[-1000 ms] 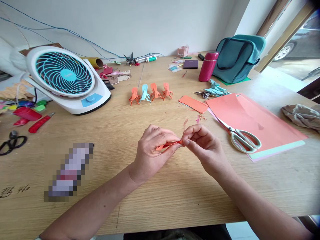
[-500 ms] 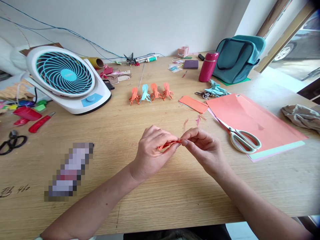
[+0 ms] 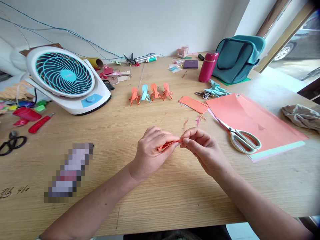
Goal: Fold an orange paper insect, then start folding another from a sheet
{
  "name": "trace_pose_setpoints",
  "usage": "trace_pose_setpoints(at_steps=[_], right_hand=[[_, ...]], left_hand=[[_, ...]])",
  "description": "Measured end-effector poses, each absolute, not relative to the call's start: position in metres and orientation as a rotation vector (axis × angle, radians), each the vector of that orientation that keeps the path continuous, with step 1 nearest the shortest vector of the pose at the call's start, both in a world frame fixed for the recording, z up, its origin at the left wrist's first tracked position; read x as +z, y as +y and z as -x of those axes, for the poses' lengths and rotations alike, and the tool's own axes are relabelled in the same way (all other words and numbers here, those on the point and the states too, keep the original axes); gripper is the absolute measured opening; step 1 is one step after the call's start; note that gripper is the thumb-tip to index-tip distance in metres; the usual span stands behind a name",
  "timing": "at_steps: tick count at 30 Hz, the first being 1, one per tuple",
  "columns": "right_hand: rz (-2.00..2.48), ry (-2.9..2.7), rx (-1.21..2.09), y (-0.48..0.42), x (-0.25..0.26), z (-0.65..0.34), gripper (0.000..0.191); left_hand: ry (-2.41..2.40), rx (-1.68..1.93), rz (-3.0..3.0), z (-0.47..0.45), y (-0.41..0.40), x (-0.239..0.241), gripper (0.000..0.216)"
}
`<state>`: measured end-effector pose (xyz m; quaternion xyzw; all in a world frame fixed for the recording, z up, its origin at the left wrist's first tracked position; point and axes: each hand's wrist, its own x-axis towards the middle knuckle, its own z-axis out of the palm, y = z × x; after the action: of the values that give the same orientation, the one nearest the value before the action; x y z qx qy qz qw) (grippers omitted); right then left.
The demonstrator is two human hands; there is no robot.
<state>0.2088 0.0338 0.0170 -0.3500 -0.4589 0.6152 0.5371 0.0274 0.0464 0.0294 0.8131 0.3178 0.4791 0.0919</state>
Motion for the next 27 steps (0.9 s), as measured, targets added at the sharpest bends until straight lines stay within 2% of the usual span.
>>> trace_pose_setpoints(at_steps=[3, 13, 20, 27], right_hand=[[0.796, -1.209, 1.367, 0.034, 0.016, -0.21, 0.002], [0.846, -1.706, 0.739, 0.033, 0.017, -0.216, 0.012], [0.815, -1.84, 0.547, 0.034, 0.023, -0.219, 0.018], [0.777, -1.872, 0.52, 0.035, 0.023, -0.221, 0.019]], left_hand=[[0.958, 1.432, -2.34, -0.028, 0.047, 0.031, 0.011], [1.047, 1.271, -2.083, -0.028, 0.044, 0.036, 0.003], [1.087, 1.191, -1.935, -0.028, 0.042, 0.04, 0.004], [1.02, 1.126, -1.773, -0.03, 0.042, 0.047, 0.004]])
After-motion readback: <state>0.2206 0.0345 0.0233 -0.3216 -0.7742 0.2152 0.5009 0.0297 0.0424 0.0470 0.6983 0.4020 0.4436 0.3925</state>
